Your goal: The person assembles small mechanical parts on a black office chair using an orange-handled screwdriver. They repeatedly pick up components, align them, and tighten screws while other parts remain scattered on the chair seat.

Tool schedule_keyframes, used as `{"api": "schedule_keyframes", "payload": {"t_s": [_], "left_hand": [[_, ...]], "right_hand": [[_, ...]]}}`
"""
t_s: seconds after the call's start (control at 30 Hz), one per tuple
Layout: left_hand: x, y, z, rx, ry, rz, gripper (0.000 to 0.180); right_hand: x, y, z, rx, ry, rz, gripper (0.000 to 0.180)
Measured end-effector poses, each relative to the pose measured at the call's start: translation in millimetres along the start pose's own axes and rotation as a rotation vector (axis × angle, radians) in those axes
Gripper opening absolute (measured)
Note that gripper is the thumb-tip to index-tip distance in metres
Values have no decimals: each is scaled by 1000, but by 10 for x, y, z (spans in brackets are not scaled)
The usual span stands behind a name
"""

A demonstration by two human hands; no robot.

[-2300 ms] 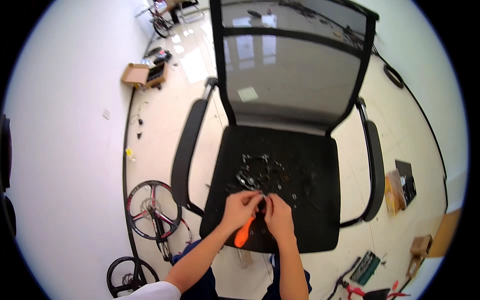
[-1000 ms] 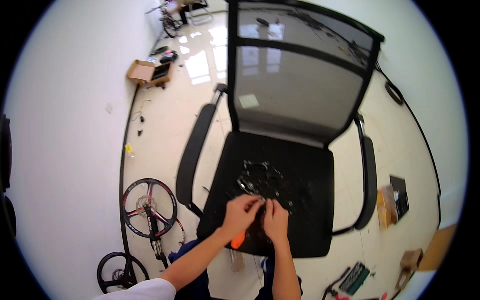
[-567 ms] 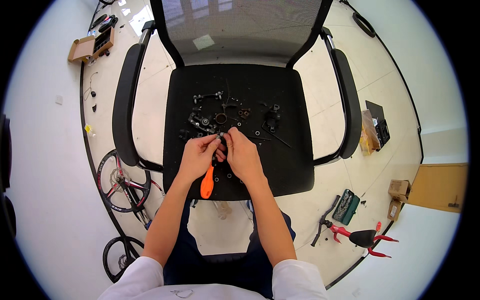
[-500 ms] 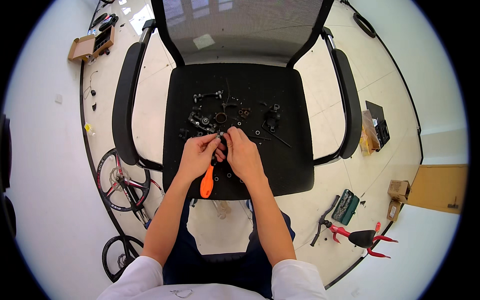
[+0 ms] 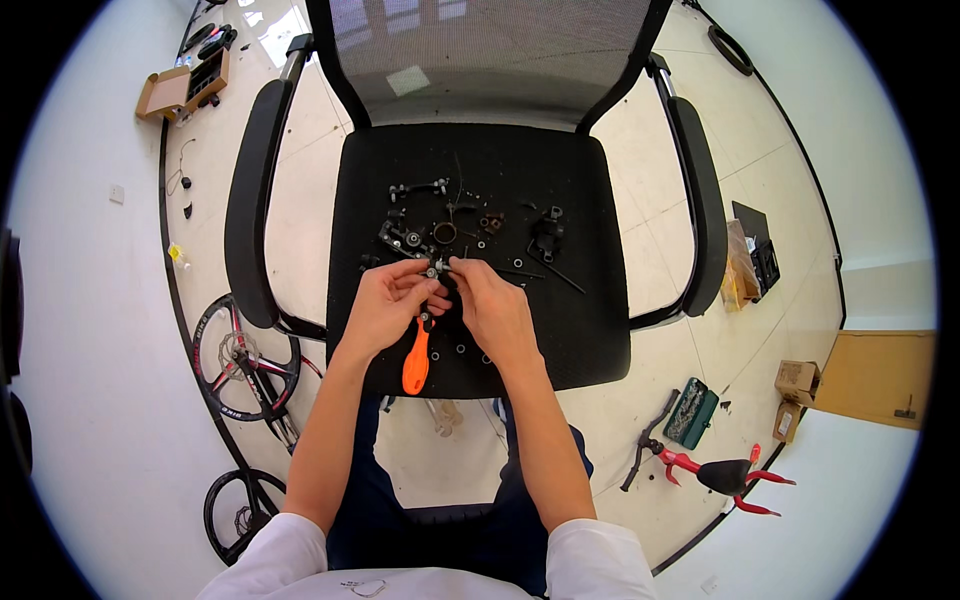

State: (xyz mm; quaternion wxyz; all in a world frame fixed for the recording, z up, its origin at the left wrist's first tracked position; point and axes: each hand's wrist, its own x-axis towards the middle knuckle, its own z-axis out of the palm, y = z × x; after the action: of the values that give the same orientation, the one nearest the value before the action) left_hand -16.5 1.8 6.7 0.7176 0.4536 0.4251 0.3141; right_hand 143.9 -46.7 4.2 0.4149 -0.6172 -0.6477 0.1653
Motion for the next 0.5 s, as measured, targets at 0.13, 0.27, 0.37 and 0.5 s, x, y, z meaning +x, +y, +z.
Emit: {"api": "schedule_keyframes", "payload": {"t_s": [0.13, 0.27, 0.37, 0.5], "left_hand": [[8, 2, -44, 40, 4, 29, 33], [-6, 4, -47, 31, -25, 4, 36], [-6, -59, -58, 34, -34, 25, 36], [-17, -39, -88, 59, 6, 37, 39]], "right_hand": [[-35, 62, 0, 90, -100, 168, 15], [-40, 45, 5, 60, -64, 98, 14], [-48, 57, 21, 62, -81, 123, 15], [1, 36, -1, 266, -116, 323, 18]]}}
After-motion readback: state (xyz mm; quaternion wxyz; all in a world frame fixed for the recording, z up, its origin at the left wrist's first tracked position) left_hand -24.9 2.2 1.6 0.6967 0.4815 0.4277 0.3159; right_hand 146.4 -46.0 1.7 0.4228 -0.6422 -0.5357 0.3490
